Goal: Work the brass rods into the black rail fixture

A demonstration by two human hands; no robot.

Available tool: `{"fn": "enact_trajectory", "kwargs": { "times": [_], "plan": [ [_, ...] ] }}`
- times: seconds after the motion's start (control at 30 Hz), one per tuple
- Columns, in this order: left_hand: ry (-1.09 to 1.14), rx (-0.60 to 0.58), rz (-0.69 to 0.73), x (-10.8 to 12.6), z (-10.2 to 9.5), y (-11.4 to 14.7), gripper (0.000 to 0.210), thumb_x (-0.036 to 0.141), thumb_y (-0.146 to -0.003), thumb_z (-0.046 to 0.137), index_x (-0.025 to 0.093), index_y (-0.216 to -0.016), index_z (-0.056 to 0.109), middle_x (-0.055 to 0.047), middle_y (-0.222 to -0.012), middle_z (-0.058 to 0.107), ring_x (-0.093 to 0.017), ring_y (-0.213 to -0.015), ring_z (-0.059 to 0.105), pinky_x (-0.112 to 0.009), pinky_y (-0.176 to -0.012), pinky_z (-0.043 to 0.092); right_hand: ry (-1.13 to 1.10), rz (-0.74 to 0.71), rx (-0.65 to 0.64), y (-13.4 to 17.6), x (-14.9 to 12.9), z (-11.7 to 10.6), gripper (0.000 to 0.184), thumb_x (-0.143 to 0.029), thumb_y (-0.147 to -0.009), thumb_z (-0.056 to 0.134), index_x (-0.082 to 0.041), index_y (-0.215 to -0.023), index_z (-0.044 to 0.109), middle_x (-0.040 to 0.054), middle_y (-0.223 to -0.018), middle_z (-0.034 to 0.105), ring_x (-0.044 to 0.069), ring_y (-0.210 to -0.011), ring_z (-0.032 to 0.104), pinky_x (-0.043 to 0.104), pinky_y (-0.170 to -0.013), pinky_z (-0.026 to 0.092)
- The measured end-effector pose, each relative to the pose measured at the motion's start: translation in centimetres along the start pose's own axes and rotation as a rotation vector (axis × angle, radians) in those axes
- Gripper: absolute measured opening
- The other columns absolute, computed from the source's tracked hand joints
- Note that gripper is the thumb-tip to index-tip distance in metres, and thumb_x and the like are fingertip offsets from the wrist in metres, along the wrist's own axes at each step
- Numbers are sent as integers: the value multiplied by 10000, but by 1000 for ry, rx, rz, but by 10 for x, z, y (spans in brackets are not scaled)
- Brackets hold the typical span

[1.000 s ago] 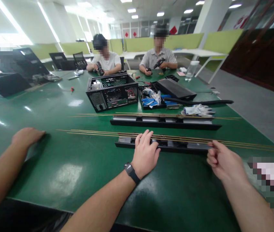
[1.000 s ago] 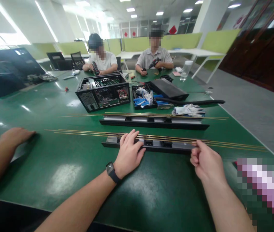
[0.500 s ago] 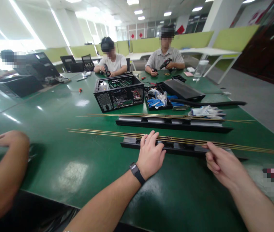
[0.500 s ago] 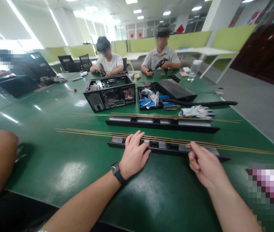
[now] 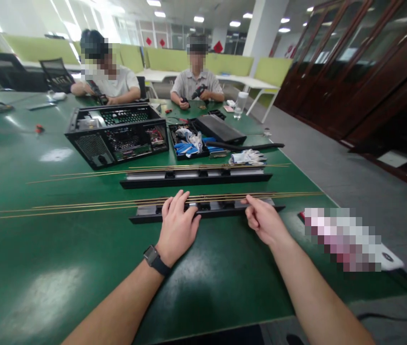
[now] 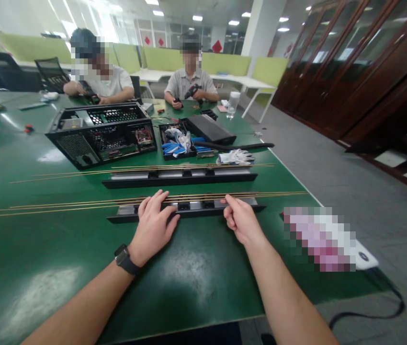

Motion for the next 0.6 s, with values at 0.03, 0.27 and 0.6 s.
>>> {"fn": "enact_trajectory", "kwargs": {
  "times": [0.03,0.27,0.6],
  "plan": [
    [-2,-1,3,0,0,0,178,286,-966,595,221,-1031,747,-147,-1480,549,-327,-1472,420,-544,-1202,321,-9,-2,10,0,0,-1,389,-491,-776,819,-144,-891,688,-39,-491,550,46,-305,321,160,-288,181],
    [-17,2,14,0,0,-1,177,289,-969,596,219,-1027,749,-151,-1468,557,-332,-1466,428,-542,-1198,318,-94,-34,153,-6,-3,-12,284,-406,-801,792,-150,-818,670,-50,-464,509,47,-295,307,166,-271,182],
    [-16,10,23,-1,1,-1,170,286,-961,610,216,-1024,751,-158,-1461,562,-337,-1461,432,-553,-1191,328,-116,-89,430,-6,-12,-22,260,-388,-880,705,-180,-767,596,-54,-452,497,52,-283,320,167,-269,180]
  ]
}}
Point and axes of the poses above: each hand's wrist, its own y-axis away from the middle knuckle, its own z-axis out of the palm, x = y × z, the point moved 3 cm from there along -y, towards the middle knuckle
